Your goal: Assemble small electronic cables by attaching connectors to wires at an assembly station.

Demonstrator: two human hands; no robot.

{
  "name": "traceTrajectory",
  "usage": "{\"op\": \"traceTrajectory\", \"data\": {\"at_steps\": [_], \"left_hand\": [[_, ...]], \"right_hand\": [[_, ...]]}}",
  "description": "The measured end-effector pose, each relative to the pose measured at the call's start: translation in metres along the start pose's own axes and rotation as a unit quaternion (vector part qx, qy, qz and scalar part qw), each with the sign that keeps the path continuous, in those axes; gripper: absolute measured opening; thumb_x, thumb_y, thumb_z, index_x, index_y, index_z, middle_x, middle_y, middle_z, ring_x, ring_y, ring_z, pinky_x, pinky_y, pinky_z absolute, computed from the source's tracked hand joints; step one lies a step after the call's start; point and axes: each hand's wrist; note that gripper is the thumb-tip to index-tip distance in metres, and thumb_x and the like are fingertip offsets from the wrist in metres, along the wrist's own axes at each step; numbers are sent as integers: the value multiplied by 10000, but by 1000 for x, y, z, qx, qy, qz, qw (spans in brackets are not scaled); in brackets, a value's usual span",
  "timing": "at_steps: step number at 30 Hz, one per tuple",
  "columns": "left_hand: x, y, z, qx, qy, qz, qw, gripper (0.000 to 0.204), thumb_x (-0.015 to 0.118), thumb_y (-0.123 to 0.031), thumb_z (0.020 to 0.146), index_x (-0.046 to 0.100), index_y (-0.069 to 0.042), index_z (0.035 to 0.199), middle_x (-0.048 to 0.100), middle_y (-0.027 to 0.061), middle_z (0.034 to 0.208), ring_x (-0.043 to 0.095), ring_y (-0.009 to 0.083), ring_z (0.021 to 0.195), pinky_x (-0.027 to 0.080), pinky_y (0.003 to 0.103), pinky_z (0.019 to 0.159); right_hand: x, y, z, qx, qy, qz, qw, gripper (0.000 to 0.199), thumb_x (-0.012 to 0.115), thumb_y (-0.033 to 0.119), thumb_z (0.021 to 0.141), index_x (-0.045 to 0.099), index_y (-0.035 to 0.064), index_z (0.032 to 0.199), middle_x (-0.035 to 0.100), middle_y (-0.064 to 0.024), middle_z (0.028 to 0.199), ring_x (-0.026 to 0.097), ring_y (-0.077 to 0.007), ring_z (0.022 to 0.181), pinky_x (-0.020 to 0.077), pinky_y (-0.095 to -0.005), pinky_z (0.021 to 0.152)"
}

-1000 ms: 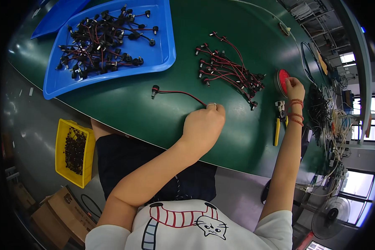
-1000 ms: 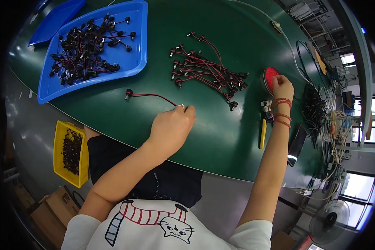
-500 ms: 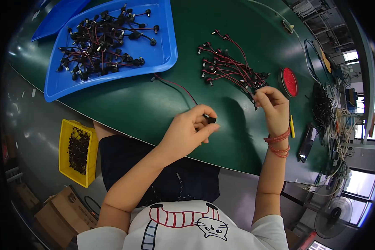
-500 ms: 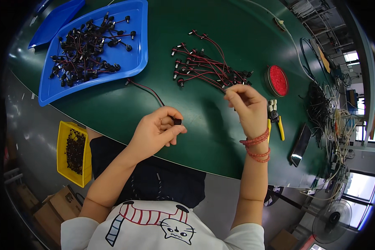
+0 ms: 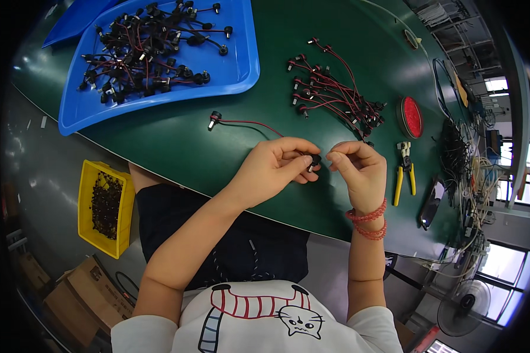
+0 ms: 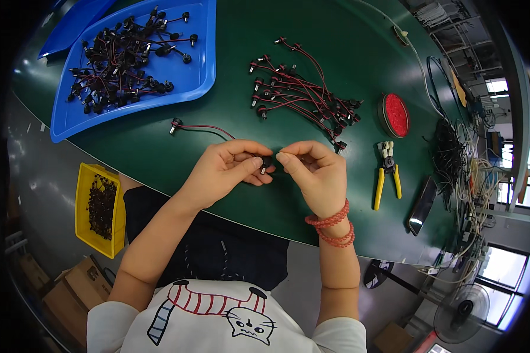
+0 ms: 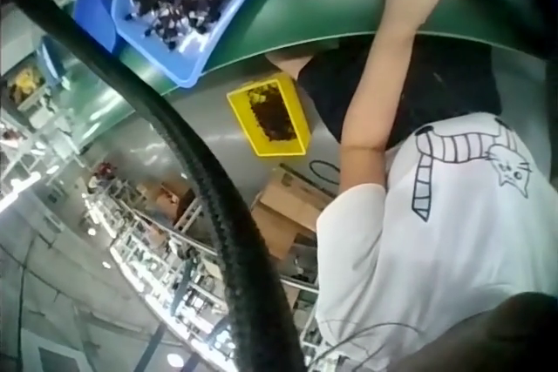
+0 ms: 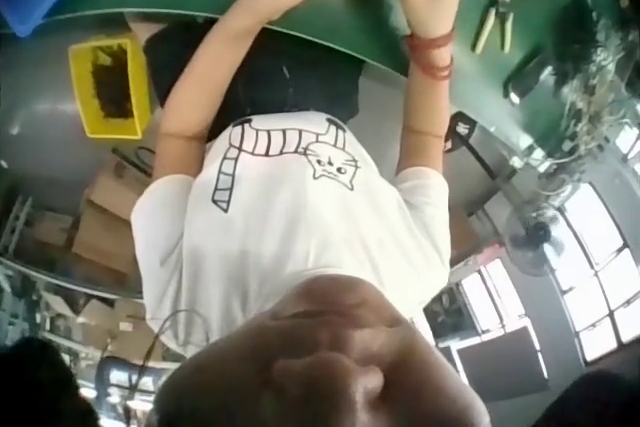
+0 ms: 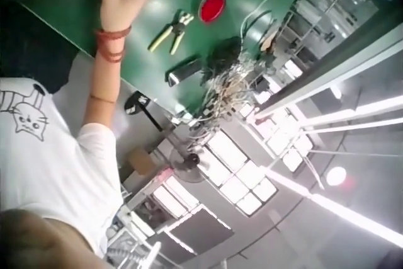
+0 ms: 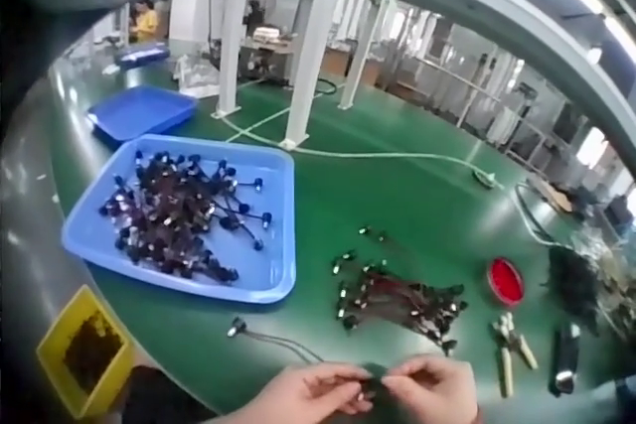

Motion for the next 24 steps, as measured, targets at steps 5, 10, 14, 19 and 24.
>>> {"op": "traceTrajectory", "data": {"at_steps": [5,10,14,19,24], "left_hand": [[-2,3,0,9,10,-12,1000,204,453,-53,801,493,50,972,567,118,798,580,156,702,478,226,630],[-2,2,-2,5,-7,-6,1000,202,459,-59,800,492,46,970,565,114,793,578,151,688,479,225,625],[-3,3,0,18,-11,-27,999,201,465,-62,800,490,45,967,566,112,795,580,152,694,479,225,625],[-4,3,0,15,-10,-33,999,199,455,-68,805,492,45,965,566,110,797,581,154,706,482,229,637],[-4,6,1,11,-15,-49,999,193,433,-63,815,497,50,958,566,109,801,580,155,715,485,236,659]], "right_hand": [[8,-1,-2,-84,-5,-42,996,64,557,-6,712,566,-29,771,562,-53,743,516,-90,631,421,-182,583],[14,2,-2,-191,10,-214,958,77,557,-24,706,570,-29,782,557,-56,762,519,-90,658,422,-183,598],[13,3,-6,-144,-22,-145,979,84,558,-37,702,569,-32,785,553,-60,777,520,-93,682,418,-179,619],[15,1,-10,-104,-43,-94,989,73,572,-38,686,563,-32,759,552,-63,768,518,-98,685,412,-184,619],[24,0,-11,-219,-57,-225,948,84,605,-33,638,565,-9,707,545,-57,710,506,-114,646,399,-208,580]]}}
Point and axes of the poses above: each hand's wrist, its own z-axis towards the middle knuckle, its own x-axis out of the palm, y = z × x
